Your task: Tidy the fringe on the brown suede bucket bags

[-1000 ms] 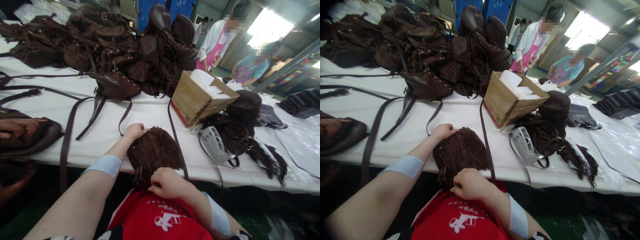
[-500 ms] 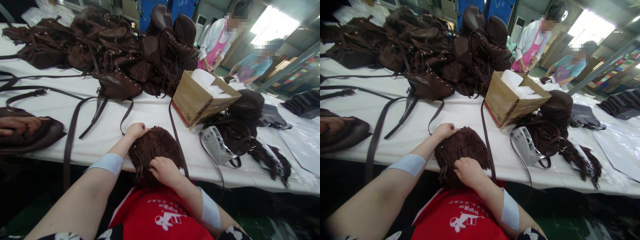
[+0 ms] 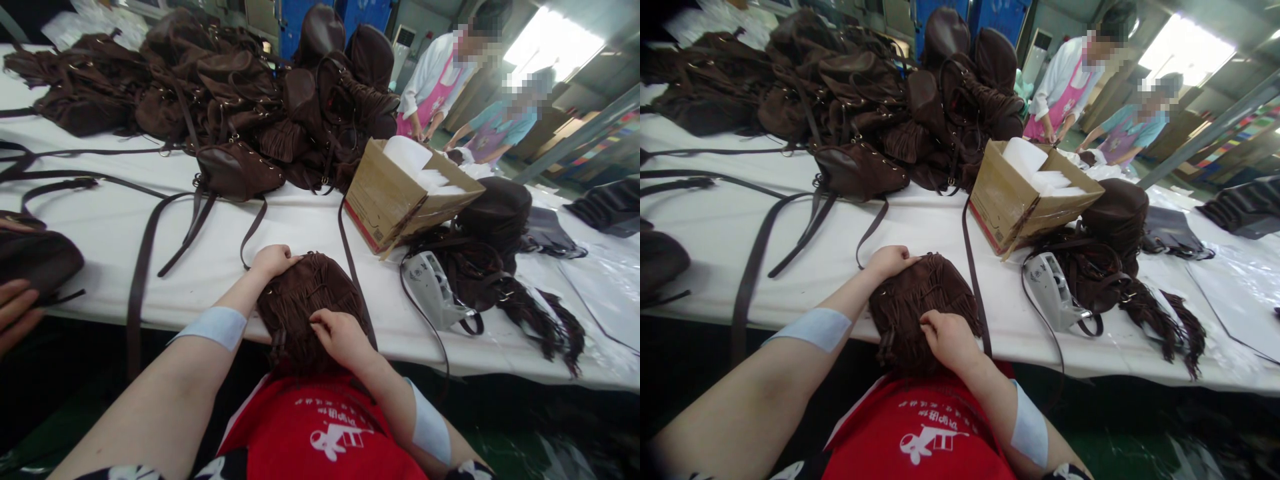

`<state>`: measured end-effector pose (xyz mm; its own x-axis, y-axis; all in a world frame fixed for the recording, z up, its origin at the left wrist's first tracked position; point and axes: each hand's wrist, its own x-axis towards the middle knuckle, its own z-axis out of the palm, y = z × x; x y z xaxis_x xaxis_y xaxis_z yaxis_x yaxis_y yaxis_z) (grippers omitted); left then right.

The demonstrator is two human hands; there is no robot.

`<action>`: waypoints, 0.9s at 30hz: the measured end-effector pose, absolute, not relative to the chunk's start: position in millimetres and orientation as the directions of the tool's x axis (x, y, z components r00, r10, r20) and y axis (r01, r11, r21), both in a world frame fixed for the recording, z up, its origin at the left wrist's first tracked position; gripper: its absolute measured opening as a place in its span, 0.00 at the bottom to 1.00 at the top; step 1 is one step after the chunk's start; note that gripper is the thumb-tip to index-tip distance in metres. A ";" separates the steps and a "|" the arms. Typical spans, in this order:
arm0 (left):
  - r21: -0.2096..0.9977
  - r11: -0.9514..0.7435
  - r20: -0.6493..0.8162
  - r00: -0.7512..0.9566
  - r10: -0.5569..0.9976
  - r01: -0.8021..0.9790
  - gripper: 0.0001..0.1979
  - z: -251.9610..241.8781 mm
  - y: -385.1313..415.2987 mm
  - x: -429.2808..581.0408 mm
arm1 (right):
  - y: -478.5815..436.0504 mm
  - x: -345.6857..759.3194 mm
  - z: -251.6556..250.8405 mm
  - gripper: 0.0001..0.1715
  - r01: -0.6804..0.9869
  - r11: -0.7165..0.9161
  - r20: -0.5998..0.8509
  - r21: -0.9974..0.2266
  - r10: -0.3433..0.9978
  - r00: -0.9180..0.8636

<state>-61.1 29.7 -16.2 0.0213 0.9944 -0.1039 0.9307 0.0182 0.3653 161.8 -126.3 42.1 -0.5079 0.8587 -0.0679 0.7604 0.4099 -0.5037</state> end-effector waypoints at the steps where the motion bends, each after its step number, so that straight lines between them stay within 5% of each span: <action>1: 0.362 0.016 -0.104 0.023 0.994 0.932 0.27 -16.0 29.6 -61.0 | -125.9 162.3 43.8 0.13 0.772 0.396 -0.088 -0.497 0.862 -0.498; 6: 0.354 0.029 -0.116 0.014 0.993 0.935 0.27 -16.6 29.9 -60.7 | -121.5 163.0 49.0 0.20 0.798 0.404 -0.156 -0.447 0.843 -0.515; 27: 0.370 0.022 -0.098 0.015 0.995 0.929 0.26 -18.7 31.2 -61.9 | -110.4 161.4 57.2 0.19 0.840 0.436 -0.183 -0.324 0.842 -0.507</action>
<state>-61.9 31.2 -18.7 0.0150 0.9951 -0.0975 0.9288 0.0222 0.3699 161.4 -110.4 57.2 -0.5074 0.8419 -0.1835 0.8399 0.4357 -0.3237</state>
